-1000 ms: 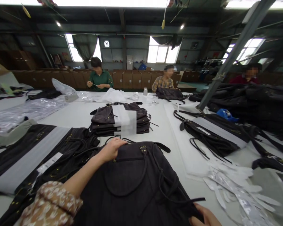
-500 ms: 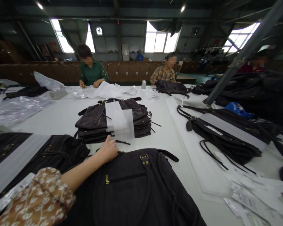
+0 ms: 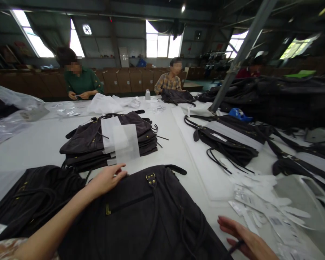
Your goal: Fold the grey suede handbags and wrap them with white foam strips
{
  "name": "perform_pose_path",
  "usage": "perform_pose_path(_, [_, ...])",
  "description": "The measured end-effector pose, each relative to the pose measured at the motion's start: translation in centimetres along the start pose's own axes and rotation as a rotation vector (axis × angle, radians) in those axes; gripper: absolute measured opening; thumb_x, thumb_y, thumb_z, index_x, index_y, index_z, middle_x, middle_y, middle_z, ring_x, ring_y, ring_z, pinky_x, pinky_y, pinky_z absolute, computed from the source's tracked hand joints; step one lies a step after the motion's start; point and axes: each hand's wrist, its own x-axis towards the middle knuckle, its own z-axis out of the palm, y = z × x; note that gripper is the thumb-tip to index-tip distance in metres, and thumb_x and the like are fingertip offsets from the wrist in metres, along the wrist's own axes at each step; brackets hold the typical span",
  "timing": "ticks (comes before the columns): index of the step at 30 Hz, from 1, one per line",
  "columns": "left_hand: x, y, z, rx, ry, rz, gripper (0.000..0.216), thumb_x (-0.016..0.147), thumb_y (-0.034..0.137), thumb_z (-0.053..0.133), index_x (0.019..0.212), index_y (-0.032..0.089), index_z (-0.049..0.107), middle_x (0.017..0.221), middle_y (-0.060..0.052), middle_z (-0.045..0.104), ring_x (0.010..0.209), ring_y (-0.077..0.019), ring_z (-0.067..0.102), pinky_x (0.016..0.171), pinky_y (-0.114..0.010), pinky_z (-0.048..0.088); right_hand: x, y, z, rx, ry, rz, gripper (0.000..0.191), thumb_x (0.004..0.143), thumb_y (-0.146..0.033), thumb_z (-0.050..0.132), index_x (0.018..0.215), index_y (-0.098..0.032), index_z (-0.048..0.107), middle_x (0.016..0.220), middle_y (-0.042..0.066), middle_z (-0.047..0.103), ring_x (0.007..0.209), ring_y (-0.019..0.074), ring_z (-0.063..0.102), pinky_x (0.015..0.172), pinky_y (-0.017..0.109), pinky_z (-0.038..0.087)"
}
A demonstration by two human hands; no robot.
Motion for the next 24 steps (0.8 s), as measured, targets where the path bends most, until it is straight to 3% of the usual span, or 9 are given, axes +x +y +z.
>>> perform_pose_path(3, [3.8,3.9,3.2,-0.197,-0.041,0.092,0.057,0.087,0.054,0.038,0.125,0.014,0.053,0.12,-0.014,0.063,0.109,-0.0256,0.058,0.096,-0.037,0.042,2.0,-4.0,2.7,-0.015,-0.004,-0.04,0.067,0.077,-0.06,0.056,0.125,-0.013,0.059,0.131,0.017,0.056,0.119,0.0328,0.053,0.098,0.043,0.046])
perform_pose_path(7, [8.5,7.3,6.3,-0.223,-0.154,0.159,0.064,0.08,0.057,0.049,0.126,0.013,0.052,0.121,-0.015,0.062,0.109,-0.0284,0.058,0.095,-0.039,0.043,3.0,-6.3,8.0,-0.267,-0.228,-0.276,0.06,0.077,-0.035,0.061,0.133,-0.015,0.051,0.134,0.012,0.053,0.123,0.032,0.049,0.107,0.044,0.036])
perform_pose_path(11, [11.1,9.1,6.5,-0.266,-0.346,0.231,0.06,0.067,0.056,0.065,0.114,0.018,0.059,0.106,-0.008,0.068,0.099,-0.0265,0.06,0.09,-0.036,0.045,1.7,-5.8,11.5,-0.657,-0.186,-0.384,0.066,0.077,-0.014,0.051,0.142,-0.013,0.039,0.136,0.018,0.048,0.123,0.0319,0.046,0.106,0.047,0.035])
perform_pose_path(15, [11.7,10.4,5.4,-0.329,-0.482,0.273,0.047,0.065,0.052,0.069,0.098,0.019,0.061,0.092,0.0,0.067,0.084,-0.02,0.06,0.078,-0.029,0.047,0.7,-5.8,12.8,-0.859,-0.265,-0.389,0.077,0.066,-0.004,0.054,0.141,-0.005,0.038,0.126,0.024,0.051,0.117,0.0354,0.049,0.102,0.047,0.039])
perform_pose_path(17, [11.3,10.9,5.0,-0.367,-0.495,0.283,0.039,0.066,0.05,0.069,0.088,0.019,0.059,0.084,0.002,0.063,0.079,-0.017,0.057,0.072,-0.026,0.045,0.7,-6.0,12.5,-0.745,-0.266,-0.396,0.07,0.07,-0.01,0.056,0.139,-0.007,0.043,0.132,0.024,0.047,0.122,0.0356,0.044,0.104,0.046,0.036])
perform_pose_path(19, [10.5,11.1,4.6,-0.406,-0.497,0.28,0.034,0.071,0.05,0.065,0.079,0.019,0.055,0.072,0.005,0.057,0.068,-0.0134,0.052,0.062,-0.024,0.041,1.0,-5.9,11.5,-0.483,-0.204,-0.363,0.054,0.079,-0.025,0.057,0.131,-0.014,0.053,0.129,0.018,0.051,0.12,0.0316,0.048,0.102,0.042,0.039])
perform_pose_path(22, [9.0,10.5,4.3,-0.586,-0.465,0.257,0.036,0.07,0.044,0.069,0.067,0.019,0.044,0.066,0.006,0.053,0.063,-0.0109,0.048,0.057,-0.022,0.036,1.8,-4.6,8.6,0.027,-0.035,-0.177,0.036,0.079,-0.038,0.058,0.106,-0.016,0.069,0.09,0.009,0.066,0.081,0.021,0.062,0.075,0.033,0.051])
perform_pose_path(24, [8.2,9.9,4.2,-0.745,-0.433,0.229,0.038,0.067,0.036,0.074,0.063,0.019,0.039,0.071,0.004,0.056,0.067,-0.0114,0.049,0.061,-0.022,0.037,2.5,-2.9,5.8,0.33,0.087,-0.026,0.031,0.07,-0.035,0.065,0.091,-0.014,0.071,0.06,0.001,0.058,0.054,0.013,0.052,0.053,0.025,0.044])
